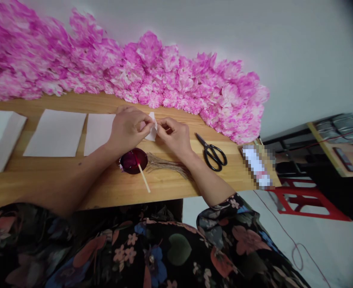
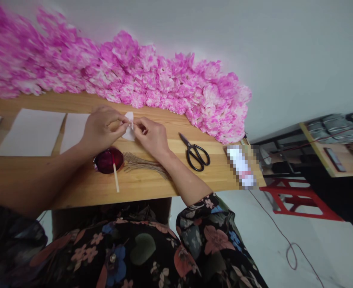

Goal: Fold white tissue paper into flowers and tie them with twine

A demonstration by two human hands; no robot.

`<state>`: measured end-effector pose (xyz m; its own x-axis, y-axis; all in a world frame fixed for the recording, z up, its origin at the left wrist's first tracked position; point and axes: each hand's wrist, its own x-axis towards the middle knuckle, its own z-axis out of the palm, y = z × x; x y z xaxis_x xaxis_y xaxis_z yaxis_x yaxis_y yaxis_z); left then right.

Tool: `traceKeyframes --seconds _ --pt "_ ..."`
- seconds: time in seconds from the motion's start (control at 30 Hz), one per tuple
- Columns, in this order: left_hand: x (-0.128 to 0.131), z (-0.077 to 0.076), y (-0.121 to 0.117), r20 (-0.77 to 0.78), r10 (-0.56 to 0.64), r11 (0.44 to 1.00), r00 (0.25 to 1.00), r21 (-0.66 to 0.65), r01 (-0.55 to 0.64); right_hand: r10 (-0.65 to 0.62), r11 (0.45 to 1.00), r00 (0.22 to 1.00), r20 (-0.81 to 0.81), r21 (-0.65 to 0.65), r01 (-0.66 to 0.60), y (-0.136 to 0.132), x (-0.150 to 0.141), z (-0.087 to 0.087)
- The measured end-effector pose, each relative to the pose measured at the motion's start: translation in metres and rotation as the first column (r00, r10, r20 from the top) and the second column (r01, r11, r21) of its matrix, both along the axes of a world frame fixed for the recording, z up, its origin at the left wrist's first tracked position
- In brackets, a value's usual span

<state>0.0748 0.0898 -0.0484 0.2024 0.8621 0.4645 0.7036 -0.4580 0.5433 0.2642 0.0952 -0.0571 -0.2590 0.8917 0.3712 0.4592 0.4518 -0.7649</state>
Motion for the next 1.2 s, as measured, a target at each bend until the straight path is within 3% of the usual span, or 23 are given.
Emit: traceKeyframes --seconds 0.43,1.2 --pt "0.0025 0.0023 -0.0010 -0.004 0.001 1.000 1.000 -0.023 -0.001 -0.008 0.998 0.998 0.056 0.070 0.004 -0.0042 -0.0017 0.0003" --pt "0.0015 0.0011 -0.0010 0.104 -0.024 0.992 0.994 -0.121 0.036 -0.028 1.000 0.999 0.025 0.010 0.027 -0.0033 -0.0022 0.0002"
